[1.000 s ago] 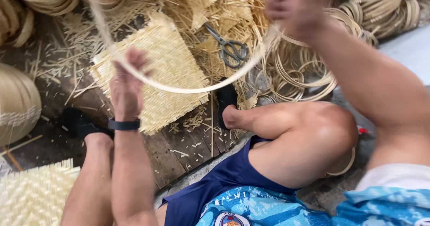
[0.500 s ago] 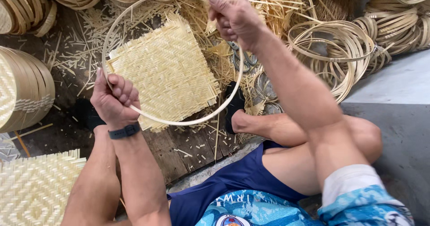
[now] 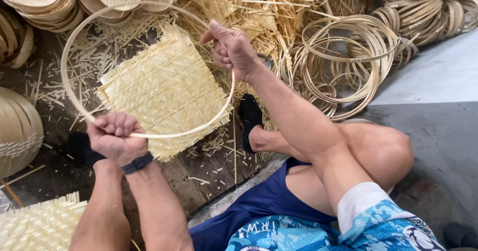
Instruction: The person weaves bamboo strips into round baskets using a wooden mold and shears. They repeatedly trim excess material, fit bamboo rings, and stack finished baskets.
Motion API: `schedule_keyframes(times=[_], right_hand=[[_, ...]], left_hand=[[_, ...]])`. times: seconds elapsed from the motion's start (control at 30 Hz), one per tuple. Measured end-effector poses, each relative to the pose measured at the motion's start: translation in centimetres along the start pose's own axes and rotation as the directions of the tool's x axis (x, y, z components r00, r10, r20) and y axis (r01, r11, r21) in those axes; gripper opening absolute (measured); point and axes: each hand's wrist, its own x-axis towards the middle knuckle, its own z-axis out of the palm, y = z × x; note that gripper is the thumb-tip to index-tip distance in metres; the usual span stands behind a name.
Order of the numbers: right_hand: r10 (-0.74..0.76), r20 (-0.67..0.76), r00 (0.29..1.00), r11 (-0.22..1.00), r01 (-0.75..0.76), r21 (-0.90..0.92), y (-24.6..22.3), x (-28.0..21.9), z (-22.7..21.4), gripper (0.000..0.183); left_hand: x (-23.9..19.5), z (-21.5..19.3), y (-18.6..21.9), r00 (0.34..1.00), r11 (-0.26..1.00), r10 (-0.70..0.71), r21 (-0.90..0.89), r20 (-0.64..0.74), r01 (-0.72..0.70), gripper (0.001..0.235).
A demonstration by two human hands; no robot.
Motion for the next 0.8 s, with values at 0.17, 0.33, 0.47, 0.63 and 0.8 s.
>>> schedule_keyframes(times=[0.17,0.33,0.47,0.63,0.8], right_hand=[[-0.125,-0.105,0.987,0.975,0.103,-0.199,1.2,1.7,-0.1,0.038],[-0.106,-0.039,0.994,0.888,0.077,-0.454,3.0,2.4,-2.1,0.032],[-0.076,-0.070,0.995,0.873,0.032,-0.486,5.7,3.5,-4.1,0.025],[-0.039,-0.086,0.996,0.883,-0.007,-0.470,8.1,3.6,-6.4,0.018],[-0.208,-0.004,0.978,0.769,0.161,-0.619,8.4,3.5,-5.5,0.018]], left_hand=[[0.6,-0.9,0.8,0.984,0.989,0.031,0.148,-0.176,-0.005,0.023],[1.4,-2.7,-0.7,0.973,0.961,0.168,0.247,-0.158,-0.126,0.058],[0.8,-4.9,-0.9,0.958,0.924,0.263,0.316,-0.112,-0.217,0.054],[1.5,-7.8,-0.8,0.901,0.848,0.377,0.470,-0.212,-0.244,0.037],[0.7,-7.2,-0.6,0.925,0.876,0.347,0.405,-0.154,-0.262,0.026]])
